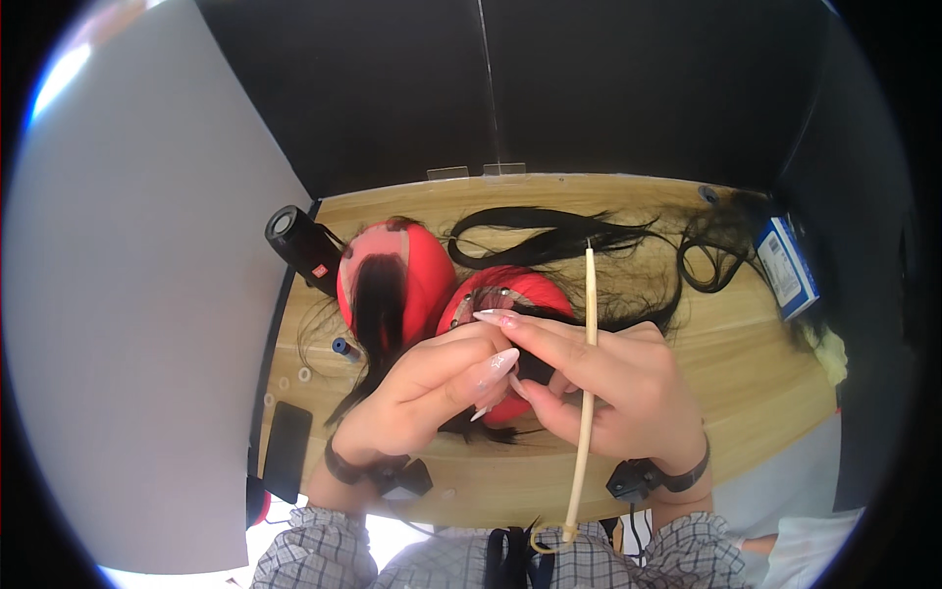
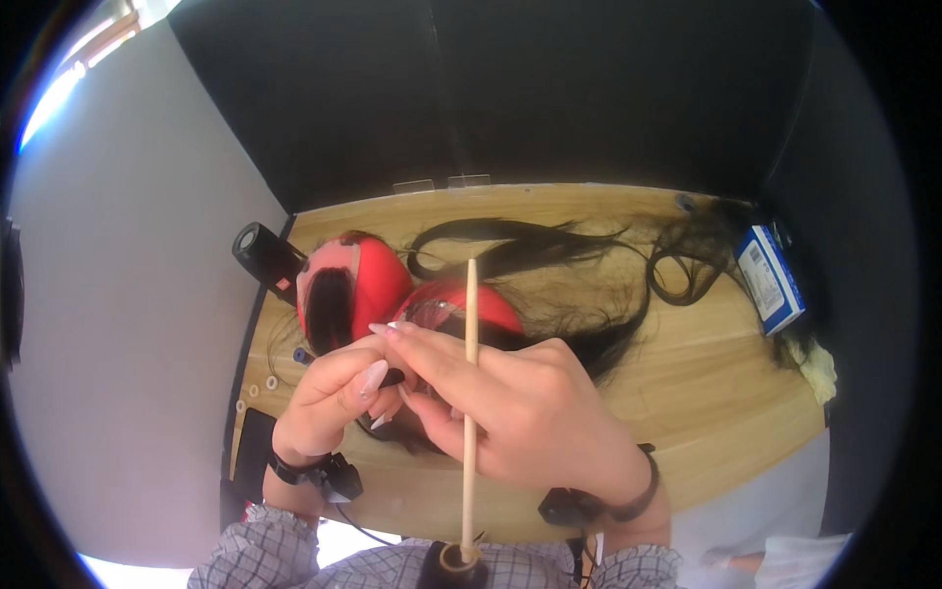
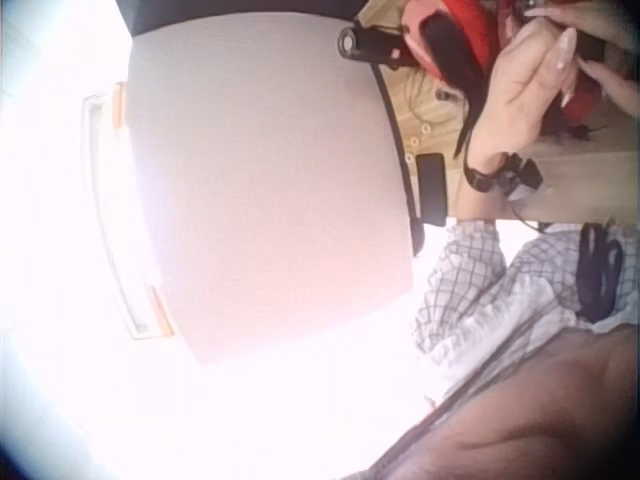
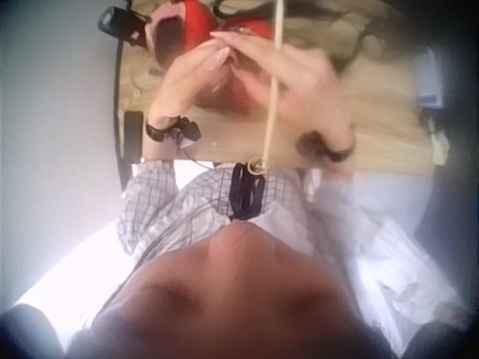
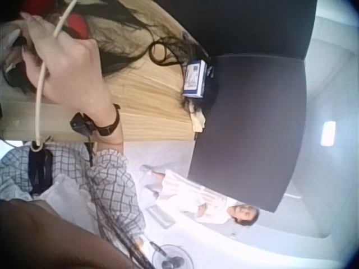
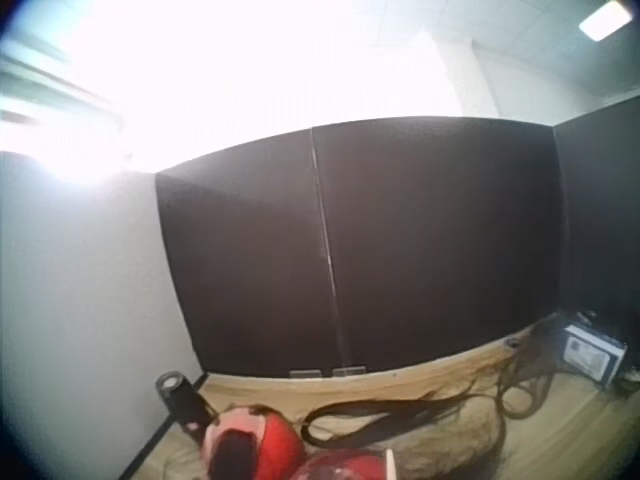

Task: Manually sewing or threading hair into a wig cap on a mannequin head.

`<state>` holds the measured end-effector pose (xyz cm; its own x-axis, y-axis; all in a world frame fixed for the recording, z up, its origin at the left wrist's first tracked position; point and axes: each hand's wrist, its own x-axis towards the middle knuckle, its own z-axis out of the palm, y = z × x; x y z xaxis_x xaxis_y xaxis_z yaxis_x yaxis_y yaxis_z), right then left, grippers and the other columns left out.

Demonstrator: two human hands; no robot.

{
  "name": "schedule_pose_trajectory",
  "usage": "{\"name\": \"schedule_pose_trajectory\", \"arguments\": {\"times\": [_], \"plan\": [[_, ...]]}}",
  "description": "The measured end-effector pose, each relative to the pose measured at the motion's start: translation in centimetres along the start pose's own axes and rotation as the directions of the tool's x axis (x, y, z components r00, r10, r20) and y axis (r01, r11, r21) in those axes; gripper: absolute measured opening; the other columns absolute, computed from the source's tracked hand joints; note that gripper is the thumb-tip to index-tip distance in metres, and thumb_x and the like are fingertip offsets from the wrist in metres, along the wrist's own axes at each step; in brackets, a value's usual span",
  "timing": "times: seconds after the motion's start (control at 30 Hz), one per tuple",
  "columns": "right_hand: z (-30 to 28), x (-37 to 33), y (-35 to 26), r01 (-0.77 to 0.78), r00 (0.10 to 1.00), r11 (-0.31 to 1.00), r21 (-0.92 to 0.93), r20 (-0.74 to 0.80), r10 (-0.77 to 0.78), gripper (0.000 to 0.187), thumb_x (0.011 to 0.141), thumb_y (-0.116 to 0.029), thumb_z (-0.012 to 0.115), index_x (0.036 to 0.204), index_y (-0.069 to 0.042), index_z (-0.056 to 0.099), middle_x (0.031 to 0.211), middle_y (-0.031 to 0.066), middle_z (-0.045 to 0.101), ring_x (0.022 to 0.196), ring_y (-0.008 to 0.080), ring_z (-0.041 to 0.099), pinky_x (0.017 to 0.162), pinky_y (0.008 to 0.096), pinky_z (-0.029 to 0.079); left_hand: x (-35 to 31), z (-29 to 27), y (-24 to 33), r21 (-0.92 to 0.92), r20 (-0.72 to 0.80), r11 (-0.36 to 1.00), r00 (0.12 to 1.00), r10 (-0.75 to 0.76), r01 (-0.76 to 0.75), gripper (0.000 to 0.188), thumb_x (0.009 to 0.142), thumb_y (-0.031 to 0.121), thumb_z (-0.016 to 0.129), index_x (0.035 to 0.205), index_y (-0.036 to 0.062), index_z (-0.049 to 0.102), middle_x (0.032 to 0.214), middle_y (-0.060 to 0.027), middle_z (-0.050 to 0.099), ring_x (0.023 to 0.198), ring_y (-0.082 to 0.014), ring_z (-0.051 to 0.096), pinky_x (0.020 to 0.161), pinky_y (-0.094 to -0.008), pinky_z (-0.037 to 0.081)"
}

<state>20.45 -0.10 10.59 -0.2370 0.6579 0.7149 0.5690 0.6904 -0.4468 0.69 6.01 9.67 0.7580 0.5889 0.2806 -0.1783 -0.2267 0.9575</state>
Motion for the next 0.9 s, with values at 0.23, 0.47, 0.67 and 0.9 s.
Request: {"name": "schedule_pose_trajectory", "arguments": {"times": [0.23, 0.47, 0.67, 0.9], "plan": [[1.3, 0.5, 0.7, 0.037, 0.999, 0.993, 0.112, 0.002, -0.037, 0.047, 0.069, 0.002, 0.073, 0.115, 0.000, 0.066, 0.102, 0.0106, 0.072, 0.057, 0.0108, 0.064, 0.053, 0.0231, 0.054, -0.4, -1.1, 0.3, 0.083, 0.098, 0.996, 0.995, 0.004, -0.013, 0.024, 0.100, 0.013, 0.046, 0.104, -0.0070, 0.059, 0.084, -0.0099, 0.052, 0.075, -0.0196, 0.049, 0.069, -0.0318, 0.041], [1.4, 0.2, 1.5, 0.088, 0.996, 0.995, 0.054, -0.001, -0.088, 0.043, 0.068, 0.001, 0.075, 0.111, 0.001, 0.068, 0.107, 0.0132, 0.071, 0.059, 0.0123, 0.067, 0.054, 0.0222, 0.053, 0.1, 0.0, 0.1, 0.220, -0.030, 0.960, 0.982, 0.187, -0.176, 0.024, 0.096, 0.010, 0.050, 0.079, -0.0061, 0.055, 0.069, -0.0076, 0.050, 0.062, -0.0174, 0.047, 0.057, -0.0305, 0.037], [-0.3, 0.0, 1.9, -0.156, 0.988, 0.973, 0.170, 0.012, 0.156, 0.042, 0.069, 0.000, 0.077, 0.111, 0.001, 0.069, 0.104, 0.0148, 0.072, 0.061, 0.0129, 0.068, 0.057, 0.0215, 0.053, -1.5, -0.6, -1.1, 0.576, 0.067, 0.758, 0.942, 0.330, -0.307, 0.023, 0.090, 0.011, 0.056, 0.104, -0.0059, 0.063, 0.072, -0.0099, 0.046, 0.067, -0.0255, 0.049, 0.069, -0.0382, 0.041], [-1.9, -0.7, 4.4, -0.256, 0.929, 0.873, 0.415, -0.145, 0.341, 0.071, 0.103, -0.053, 0.015, 0.117, 0.005, 0.054, 0.087, 0.0206, 0.069, 0.051, 0.0153, 0.060, 0.050, 0.0237, 0.051, -2.5, 1.8, -6.3, 0.774, 0.240, 0.446, 0.860, 0.450, -0.449, 0.027, 0.081, 0.009, 0.066, 0.064, 0.0048, 0.045, 0.061, -0.0044, 0.032, 0.055, -0.0194, 0.043, 0.103, -0.0484, 0.042]]}}
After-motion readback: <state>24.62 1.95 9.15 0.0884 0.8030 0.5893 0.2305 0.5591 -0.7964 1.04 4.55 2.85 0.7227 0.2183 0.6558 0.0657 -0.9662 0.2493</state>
